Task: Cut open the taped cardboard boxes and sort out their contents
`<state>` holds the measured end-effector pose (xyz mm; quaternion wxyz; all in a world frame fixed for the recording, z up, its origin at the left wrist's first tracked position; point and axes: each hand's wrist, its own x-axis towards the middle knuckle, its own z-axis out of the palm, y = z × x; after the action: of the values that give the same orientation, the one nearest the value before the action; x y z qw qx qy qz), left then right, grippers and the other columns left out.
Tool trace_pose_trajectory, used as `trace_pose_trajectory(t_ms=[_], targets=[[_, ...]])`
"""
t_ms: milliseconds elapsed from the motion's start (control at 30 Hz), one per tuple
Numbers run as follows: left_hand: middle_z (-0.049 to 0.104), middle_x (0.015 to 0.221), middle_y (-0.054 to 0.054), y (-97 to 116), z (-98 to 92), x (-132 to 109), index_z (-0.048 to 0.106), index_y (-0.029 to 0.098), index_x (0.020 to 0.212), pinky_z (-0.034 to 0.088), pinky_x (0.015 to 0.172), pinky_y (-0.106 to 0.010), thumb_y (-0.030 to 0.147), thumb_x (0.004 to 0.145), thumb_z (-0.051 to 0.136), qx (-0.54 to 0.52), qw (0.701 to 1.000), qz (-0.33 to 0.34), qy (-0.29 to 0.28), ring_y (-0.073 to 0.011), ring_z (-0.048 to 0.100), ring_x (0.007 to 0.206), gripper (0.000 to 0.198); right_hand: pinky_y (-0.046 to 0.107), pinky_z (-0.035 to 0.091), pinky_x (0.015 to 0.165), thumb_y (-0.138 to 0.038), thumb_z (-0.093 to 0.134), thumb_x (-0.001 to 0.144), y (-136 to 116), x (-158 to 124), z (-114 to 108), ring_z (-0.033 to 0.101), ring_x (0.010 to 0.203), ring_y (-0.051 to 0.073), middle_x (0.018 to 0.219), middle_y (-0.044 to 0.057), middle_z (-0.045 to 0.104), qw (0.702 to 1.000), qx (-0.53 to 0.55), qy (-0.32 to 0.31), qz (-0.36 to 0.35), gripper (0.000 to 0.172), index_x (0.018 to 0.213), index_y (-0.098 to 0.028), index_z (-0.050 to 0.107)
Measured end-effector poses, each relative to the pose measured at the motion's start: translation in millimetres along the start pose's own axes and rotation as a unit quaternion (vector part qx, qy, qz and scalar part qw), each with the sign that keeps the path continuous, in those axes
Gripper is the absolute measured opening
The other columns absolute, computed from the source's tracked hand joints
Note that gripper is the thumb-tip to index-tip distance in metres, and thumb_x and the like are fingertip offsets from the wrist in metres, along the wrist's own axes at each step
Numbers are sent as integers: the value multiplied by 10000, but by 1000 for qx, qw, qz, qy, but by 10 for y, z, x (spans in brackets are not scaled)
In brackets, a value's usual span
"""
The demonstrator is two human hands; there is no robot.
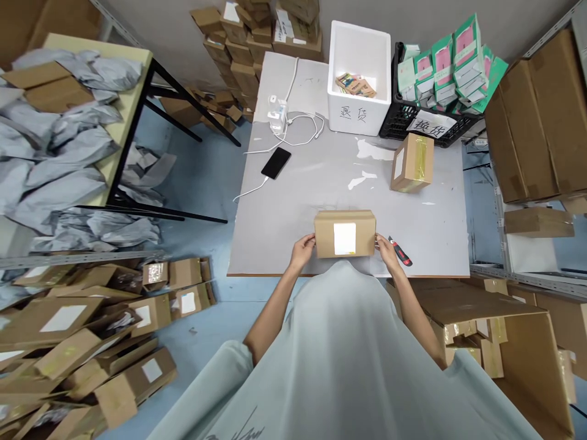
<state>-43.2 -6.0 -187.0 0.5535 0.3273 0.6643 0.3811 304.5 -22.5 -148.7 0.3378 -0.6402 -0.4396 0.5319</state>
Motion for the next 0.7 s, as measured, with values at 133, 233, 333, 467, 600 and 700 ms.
trace_pose_trajectory(t_ms=[133, 233, 333, 467, 600, 700], targets=[[833, 1394, -147, 142, -2, 138, 862, 181, 1235, 596, 1208, -485, 399, 957, 693, 2, 1000, 24, 15, -320, 762, 1336, 392, 554, 516, 1301, -809, 560, 1038, -229, 93, 12, 668, 1506, 348, 1653, 150, 692, 998, -46, 9, -45, 796, 1529, -218, 767], [837, 1386, -151, 193, 22, 173, 859, 168, 1234, 591, 1207, -503, 394, 945, 682, 0, 999, 31, 9, -335, 767, 1325, 407, 558, 484, 1330, -821, 617, 1004, -284, 102, 47, 667, 1508, 367, 1609, 138, 730, 998, -45, -2, -42, 802, 1496, -214, 793], [830, 1416, -135, 177, 36, 114, 847, 175, 1286, 579, 1219, -494, 372, 932, 695, -6, 999, 39, -4, -332, 766, 1334, 432, 556, 465, 1347, -818, 680, 970, -227, 15, 85, 639, 1547, 373, 1634, 115, 713, 999, 21, -13, -22, 784, 1484, -239, 803], [776, 1527, -136, 74, 40, 11, 812, 184, 1368, 557, 1247, -455, 421, 972, 696, -31, 999, 27, 0, -313, 718, 1434, 475, 550, 438, 1368, -798, 727, 955, -86, -128, 105, 581, 1610, 354, 1683, 113, 671, 997, 83, 2, 5, 770, 1510, -266, 778], [795, 1469, -185, -81, 61, -31, 794, 152, 1371, 618, 1153, -487, 555, 1040, 595, -27, 999, -21, 5, -327, 776, 1325, 558, 564, 520, 1297, -846, 707, 931, 30, -166, 114, 647, 1537, 366, 1627, 150, 711, 991, 119, 11, 59, 799, 1445, -241, 794], [837, 1352, -192, -182, 84, -57, 826, 141, 1268, 598, 1172, -536, 589, 1029, 591, 4, 1000, -27, 7, -364, 777, 1302, 559, 582, 528, 1276, -855, 698, 913, 72, -162, 142, 703, 1460, 374, 1525, 158, 778, 989, 114, 3, 98, 770, 1340, -229, 833]])
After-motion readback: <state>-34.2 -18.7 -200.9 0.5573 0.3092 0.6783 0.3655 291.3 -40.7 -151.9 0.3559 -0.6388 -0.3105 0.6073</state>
